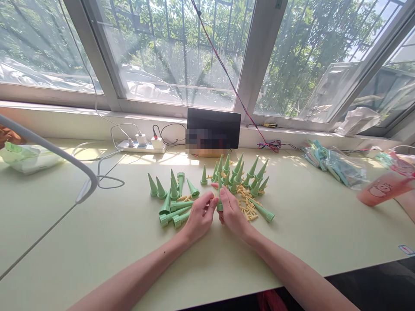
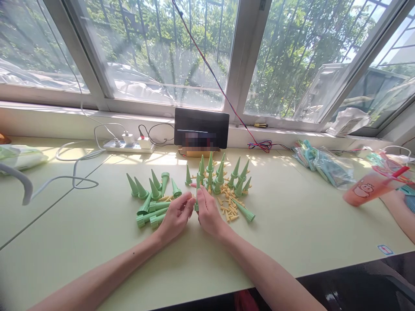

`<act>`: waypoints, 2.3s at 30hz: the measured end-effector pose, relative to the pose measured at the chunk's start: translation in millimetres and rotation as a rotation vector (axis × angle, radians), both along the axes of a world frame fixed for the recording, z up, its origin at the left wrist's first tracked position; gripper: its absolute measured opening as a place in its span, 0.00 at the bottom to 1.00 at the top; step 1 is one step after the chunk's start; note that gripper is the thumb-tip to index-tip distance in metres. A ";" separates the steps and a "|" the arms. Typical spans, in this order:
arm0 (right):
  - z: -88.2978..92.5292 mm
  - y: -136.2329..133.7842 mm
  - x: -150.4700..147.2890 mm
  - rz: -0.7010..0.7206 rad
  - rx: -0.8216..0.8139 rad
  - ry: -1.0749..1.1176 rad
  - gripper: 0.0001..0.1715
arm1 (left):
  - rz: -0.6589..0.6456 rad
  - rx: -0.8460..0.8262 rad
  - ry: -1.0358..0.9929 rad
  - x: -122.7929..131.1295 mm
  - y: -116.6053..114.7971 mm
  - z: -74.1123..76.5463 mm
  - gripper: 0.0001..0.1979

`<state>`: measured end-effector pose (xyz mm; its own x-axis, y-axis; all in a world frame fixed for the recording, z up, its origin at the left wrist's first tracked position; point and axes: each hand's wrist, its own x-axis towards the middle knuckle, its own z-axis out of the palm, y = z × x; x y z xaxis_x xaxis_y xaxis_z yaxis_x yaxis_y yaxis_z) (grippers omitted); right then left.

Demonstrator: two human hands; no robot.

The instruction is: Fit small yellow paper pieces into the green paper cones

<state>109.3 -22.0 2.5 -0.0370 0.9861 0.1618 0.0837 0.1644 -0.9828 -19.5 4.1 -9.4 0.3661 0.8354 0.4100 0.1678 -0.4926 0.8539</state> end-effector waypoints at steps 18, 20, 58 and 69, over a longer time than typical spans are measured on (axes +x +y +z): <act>1.4 1.1 0.0 0.042 -0.095 0.146 0.29 | -0.029 0.316 0.011 -2.3 8.6 -3.4 0.15; -0.1 2.8 0.9 0.065 -0.137 0.193 0.28 | -0.061 0.353 0.024 -4.0 10.7 -1.7 0.14; -3.1 3.3 -1.2 -0.001 -0.027 -0.015 0.25 | 0.064 -0.279 -0.132 7.7 -6.1 5.9 0.20; -1.2 6.8 10.0 0.000 0.164 -0.259 0.20 | -0.161 -0.842 -0.311 4.0 -1.7 15.6 0.23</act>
